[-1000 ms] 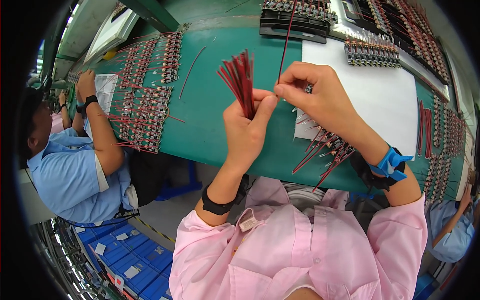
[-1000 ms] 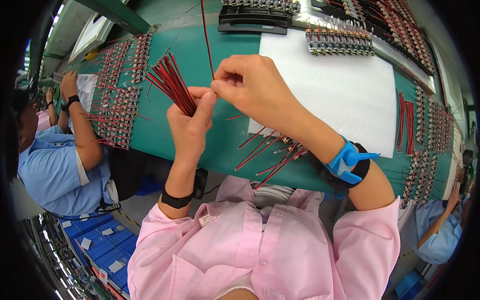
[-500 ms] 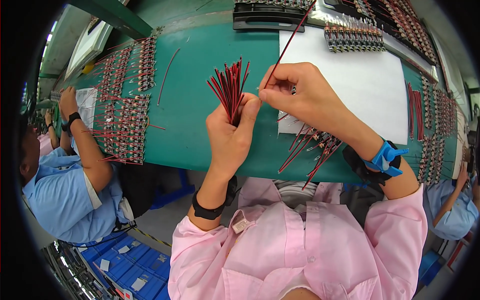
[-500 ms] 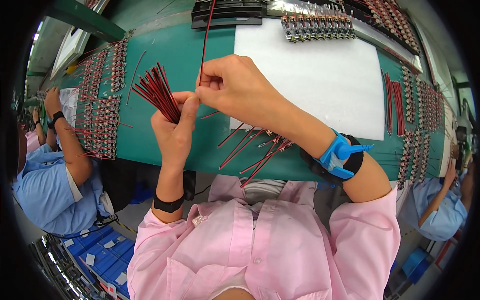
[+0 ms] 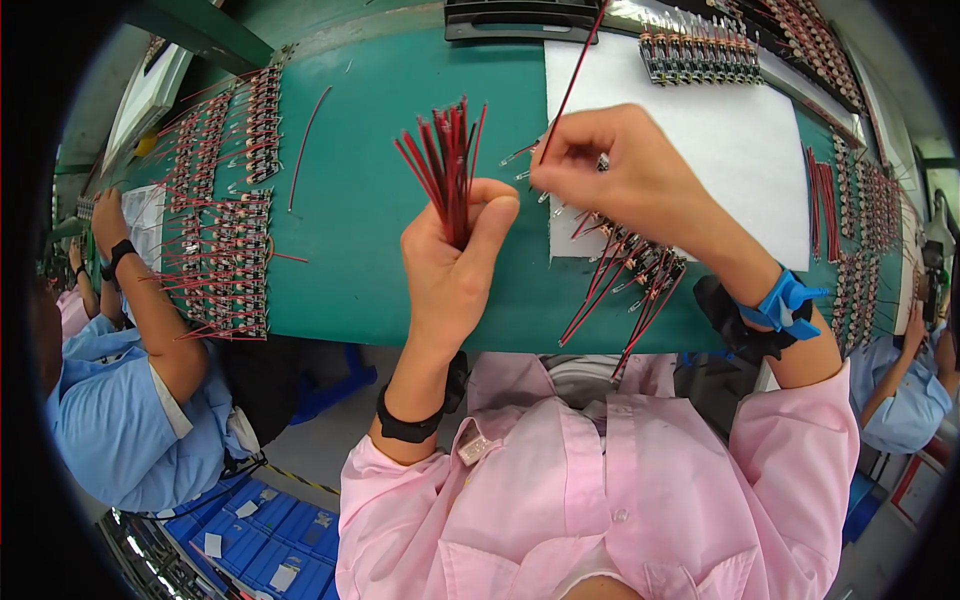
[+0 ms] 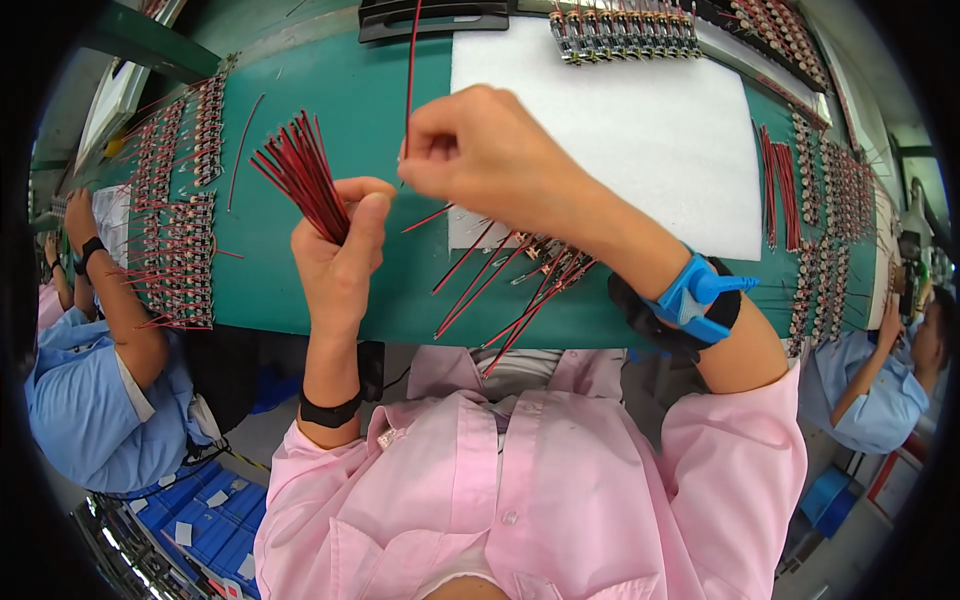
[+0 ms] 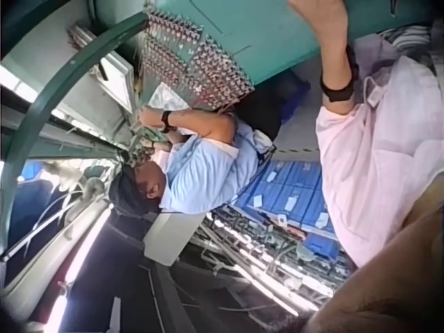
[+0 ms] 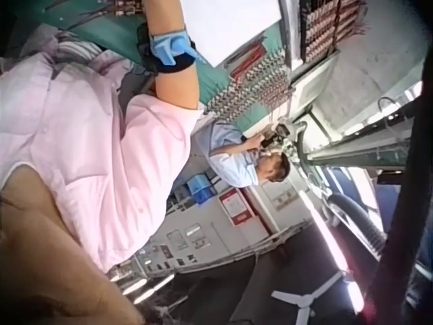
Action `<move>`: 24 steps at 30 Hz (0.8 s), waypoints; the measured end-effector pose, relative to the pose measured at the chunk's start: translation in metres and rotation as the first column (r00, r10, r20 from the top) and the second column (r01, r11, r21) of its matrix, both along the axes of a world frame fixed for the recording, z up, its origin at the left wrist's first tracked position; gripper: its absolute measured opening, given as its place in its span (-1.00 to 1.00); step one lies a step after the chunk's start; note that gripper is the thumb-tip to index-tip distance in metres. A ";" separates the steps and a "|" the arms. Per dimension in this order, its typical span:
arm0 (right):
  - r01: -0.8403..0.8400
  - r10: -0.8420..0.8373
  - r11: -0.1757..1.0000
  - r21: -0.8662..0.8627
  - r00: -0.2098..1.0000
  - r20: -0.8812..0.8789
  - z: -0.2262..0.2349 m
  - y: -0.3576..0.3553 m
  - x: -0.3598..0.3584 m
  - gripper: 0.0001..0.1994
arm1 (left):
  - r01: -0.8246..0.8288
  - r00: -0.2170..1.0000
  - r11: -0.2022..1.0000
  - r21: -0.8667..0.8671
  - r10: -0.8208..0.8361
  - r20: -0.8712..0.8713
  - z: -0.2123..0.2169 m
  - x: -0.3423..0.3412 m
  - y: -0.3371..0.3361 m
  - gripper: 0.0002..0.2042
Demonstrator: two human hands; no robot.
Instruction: Insert red electrical wires into an array of connector blocks on a production bench.
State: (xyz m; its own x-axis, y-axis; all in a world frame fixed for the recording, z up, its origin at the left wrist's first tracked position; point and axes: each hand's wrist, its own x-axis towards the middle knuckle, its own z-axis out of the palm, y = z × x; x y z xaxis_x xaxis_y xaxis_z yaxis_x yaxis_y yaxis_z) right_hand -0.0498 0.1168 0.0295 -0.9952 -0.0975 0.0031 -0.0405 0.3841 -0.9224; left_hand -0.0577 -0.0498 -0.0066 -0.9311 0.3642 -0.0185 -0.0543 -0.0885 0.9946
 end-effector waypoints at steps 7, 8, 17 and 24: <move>0.218 -0.225 0.954 0.207 0.974 0.013 -0.020 0.050 -0.004 -0.86 | -0.087 0.992 0.994 0.066 0.080 0.101 -0.018 0.010 -0.021 -0.87; 0.222 -0.240 0.940 0.260 0.970 0.040 -0.023 0.052 -0.003 -0.87 | -0.109 0.990 0.991 0.073 0.102 0.097 -0.021 0.011 -0.021 -0.86; 0.257 -0.273 0.880 0.399 0.962 -0.016 -0.031 0.051 0.004 -0.87 | -0.106 0.994 0.994 0.038 0.106 0.007 -0.024 0.014 -0.020 -0.86; 0.275 -0.271 0.898 0.342 0.961 -0.061 -0.036 0.051 0.008 -0.88 | -0.113 0.993 0.993 0.039 0.112 0.021 -0.024 0.015 -0.021 -0.87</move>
State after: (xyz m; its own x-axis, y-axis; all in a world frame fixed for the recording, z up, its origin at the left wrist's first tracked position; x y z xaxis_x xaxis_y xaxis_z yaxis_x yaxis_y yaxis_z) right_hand -0.0415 0.1675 -0.0065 -0.9830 0.1812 0.0305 0.1017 0.6750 -0.7308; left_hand -0.0432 -0.0704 -0.0302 -0.9658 0.2582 -0.0235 -0.0602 -0.1350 0.9890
